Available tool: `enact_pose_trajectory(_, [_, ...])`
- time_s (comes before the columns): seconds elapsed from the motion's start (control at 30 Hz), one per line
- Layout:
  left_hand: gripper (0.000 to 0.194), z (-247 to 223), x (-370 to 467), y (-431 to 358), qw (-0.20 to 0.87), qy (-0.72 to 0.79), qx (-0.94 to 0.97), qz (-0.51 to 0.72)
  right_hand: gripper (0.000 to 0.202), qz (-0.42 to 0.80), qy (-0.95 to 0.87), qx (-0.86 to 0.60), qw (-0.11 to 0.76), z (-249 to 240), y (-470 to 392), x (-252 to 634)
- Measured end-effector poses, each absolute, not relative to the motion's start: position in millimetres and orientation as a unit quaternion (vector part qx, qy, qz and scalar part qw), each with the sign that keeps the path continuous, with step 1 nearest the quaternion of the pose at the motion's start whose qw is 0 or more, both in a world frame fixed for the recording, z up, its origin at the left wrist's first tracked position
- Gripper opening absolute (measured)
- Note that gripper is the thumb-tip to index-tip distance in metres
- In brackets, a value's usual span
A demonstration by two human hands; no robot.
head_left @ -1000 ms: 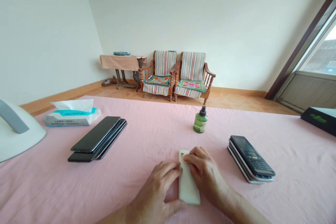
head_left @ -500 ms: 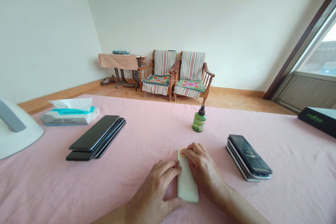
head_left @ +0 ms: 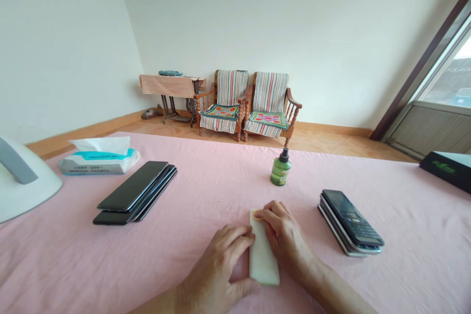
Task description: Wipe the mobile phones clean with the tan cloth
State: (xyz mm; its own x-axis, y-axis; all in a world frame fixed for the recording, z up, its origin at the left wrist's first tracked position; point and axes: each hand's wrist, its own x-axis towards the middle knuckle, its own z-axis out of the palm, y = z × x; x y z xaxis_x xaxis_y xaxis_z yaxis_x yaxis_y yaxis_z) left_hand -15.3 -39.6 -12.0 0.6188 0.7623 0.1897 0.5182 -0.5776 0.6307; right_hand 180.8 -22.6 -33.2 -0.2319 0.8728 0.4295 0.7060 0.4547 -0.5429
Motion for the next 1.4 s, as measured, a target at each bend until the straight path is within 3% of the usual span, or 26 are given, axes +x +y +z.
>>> enact_pose_trajectory(0.93, [0.063,-14,-16,-40,0.278,0.374,0.854,0.232,0.039,0.114,-0.769,-0.513,0.364,-31,-24,179])
enact_pose_trajectory(1.27, [0.069,-9,-15,-41,0.308,0.389,0.838,0.226,0.042,0.251,-0.780,-0.465,0.335,-12,-55,180])
enact_pose_trajectory(1.4, [0.072,-8,-14,-39,0.305,0.391,0.840,0.220,0.045,0.248,-0.773,-0.469,0.349,-15,-48,180])
